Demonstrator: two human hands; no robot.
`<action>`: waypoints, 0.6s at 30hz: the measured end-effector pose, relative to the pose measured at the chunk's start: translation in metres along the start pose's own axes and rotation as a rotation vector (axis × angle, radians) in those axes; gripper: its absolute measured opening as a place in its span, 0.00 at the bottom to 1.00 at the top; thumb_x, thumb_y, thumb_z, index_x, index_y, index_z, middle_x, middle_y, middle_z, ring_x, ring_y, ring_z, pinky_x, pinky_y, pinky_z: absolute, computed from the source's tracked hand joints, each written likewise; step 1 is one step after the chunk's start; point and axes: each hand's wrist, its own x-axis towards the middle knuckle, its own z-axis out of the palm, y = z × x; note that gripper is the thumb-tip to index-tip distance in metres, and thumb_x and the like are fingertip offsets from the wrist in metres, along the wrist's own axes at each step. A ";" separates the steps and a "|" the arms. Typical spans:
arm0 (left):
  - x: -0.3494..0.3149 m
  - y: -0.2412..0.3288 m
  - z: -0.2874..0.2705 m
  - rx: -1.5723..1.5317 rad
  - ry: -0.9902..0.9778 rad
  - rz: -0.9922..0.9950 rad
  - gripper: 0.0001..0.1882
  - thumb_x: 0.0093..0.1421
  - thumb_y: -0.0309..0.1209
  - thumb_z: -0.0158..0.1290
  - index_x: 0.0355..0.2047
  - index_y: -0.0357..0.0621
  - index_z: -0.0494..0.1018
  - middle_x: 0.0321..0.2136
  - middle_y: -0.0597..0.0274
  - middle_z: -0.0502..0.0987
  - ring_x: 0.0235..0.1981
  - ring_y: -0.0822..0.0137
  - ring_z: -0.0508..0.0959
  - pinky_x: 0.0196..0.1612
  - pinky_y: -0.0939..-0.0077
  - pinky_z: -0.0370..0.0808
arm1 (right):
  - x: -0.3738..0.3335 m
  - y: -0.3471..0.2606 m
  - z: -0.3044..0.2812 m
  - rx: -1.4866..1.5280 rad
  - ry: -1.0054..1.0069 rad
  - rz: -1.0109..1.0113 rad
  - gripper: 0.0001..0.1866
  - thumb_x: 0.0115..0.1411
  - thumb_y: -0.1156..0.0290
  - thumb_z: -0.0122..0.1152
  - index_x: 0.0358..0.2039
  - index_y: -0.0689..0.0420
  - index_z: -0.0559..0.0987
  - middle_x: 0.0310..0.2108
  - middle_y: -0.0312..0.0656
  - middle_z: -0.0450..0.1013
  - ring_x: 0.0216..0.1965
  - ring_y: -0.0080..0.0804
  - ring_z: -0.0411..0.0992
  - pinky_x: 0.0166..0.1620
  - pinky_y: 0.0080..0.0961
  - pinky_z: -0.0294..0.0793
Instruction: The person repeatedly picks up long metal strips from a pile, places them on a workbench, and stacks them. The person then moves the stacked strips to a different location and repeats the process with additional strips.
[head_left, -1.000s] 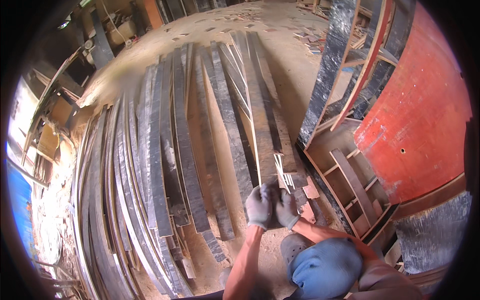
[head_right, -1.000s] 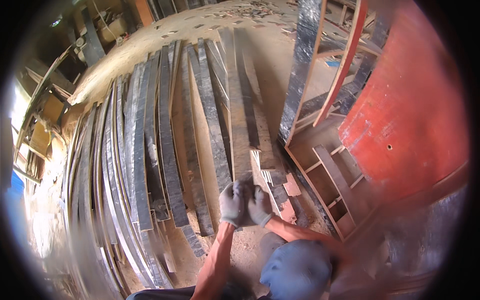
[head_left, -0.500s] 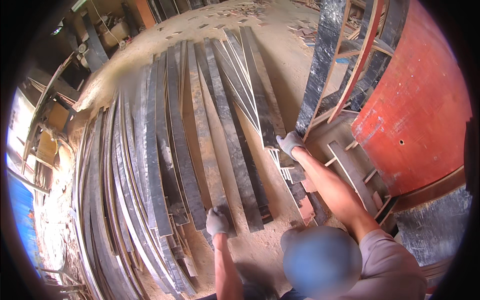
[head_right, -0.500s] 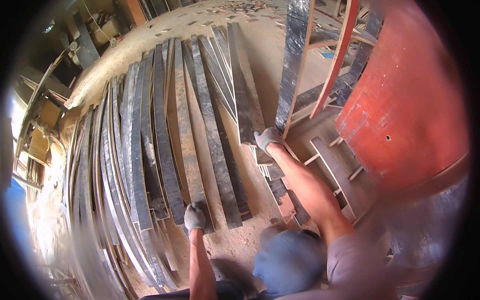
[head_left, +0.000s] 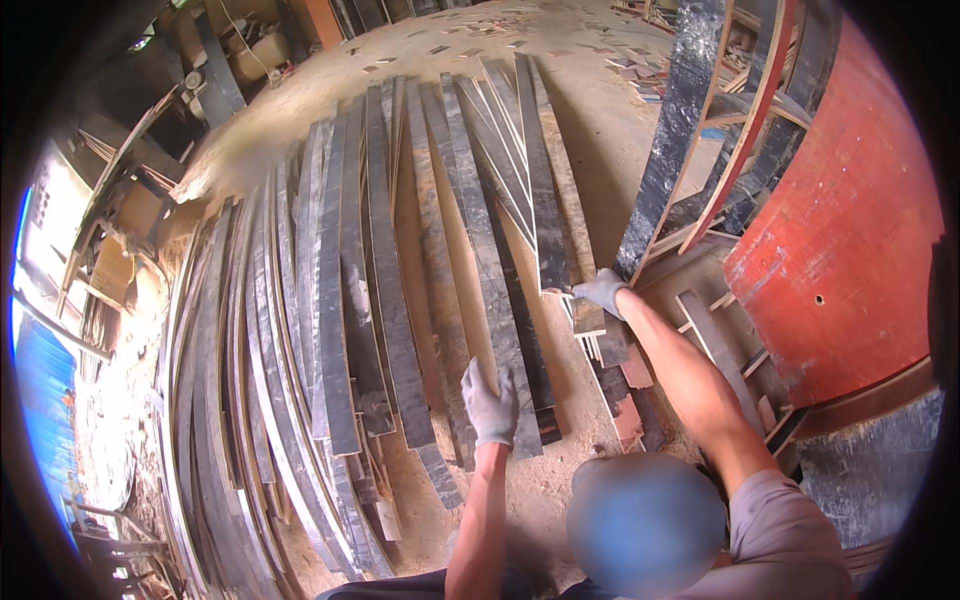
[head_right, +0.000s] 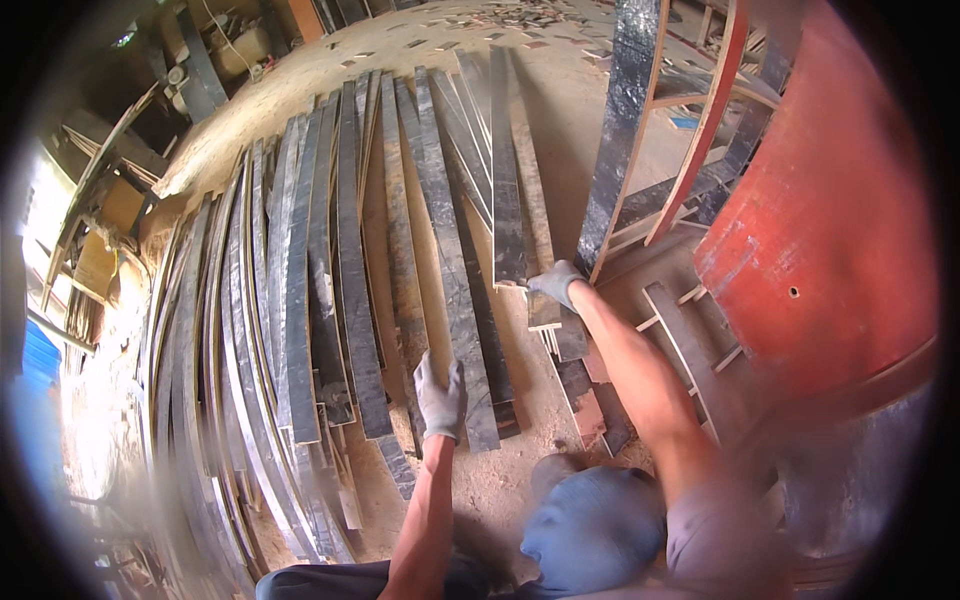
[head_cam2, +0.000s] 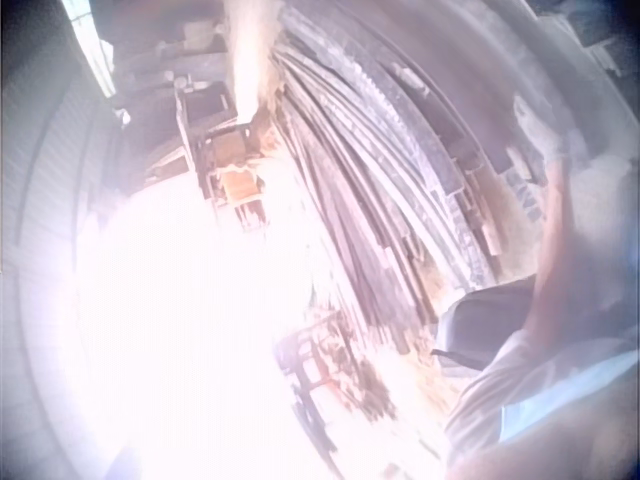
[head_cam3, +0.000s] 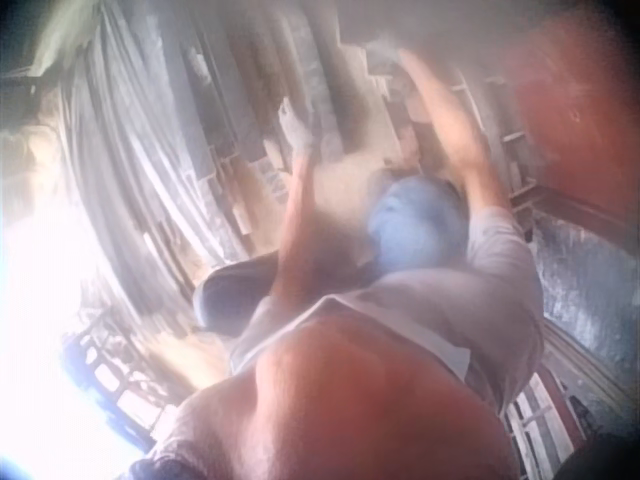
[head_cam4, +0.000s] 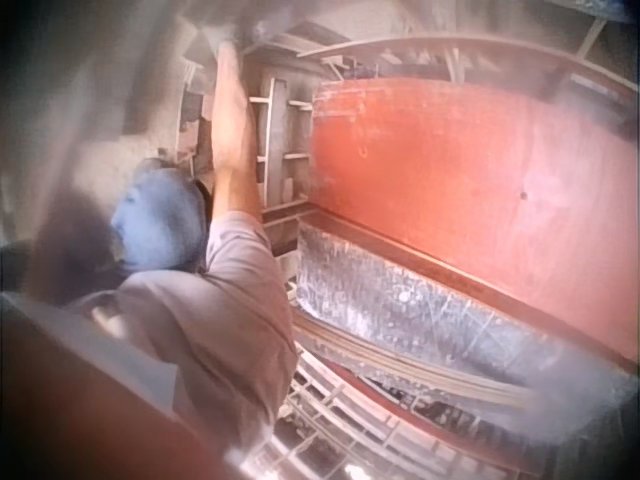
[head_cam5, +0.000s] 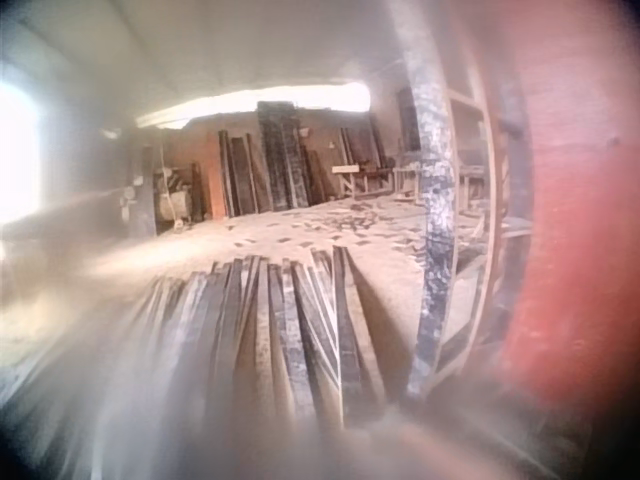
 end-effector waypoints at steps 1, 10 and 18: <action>0.006 0.009 0.005 -0.067 -0.015 0.030 0.34 0.72 0.42 0.62 0.70 0.34 0.69 0.63 0.29 0.74 0.66 0.32 0.72 0.69 0.47 0.71 | -0.006 0.004 0.002 0.067 0.070 -0.055 0.30 0.55 0.57 0.80 0.48 0.70 0.86 0.45 0.59 0.86 0.47 0.45 0.85 0.50 0.40 0.84; 0.061 0.075 0.036 -0.554 -0.531 -0.424 0.34 0.63 0.52 0.74 0.47 0.28 0.81 0.36 0.57 0.84 0.32 0.73 0.80 0.35 0.74 0.78 | -0.252 0.023 0.111 0.391 0.099 -0.480 0.12 0.63 0.68 0.72 0.43 0.61 0.82 0.32 0.50 0.84 0.33 0.40 0.83 0.37 0.40 0.81; -0.012 0.098 0.022 -0.369 -0.360 -0.325 0.29 0.49 0.37 0.78 0.47 0.33 0.81 0.38 0.48 0.88 0.38 0.57 0.88 0.47 0.64 0.83 | -0.306 0.057 0.116 0.300 -0.023 -0.463 0.17 0.64 0.59 0.72 0.42 0.59 0.80 0.30 0.54 0.83 0.34 0.59 0.84 0.38 0.50 0.82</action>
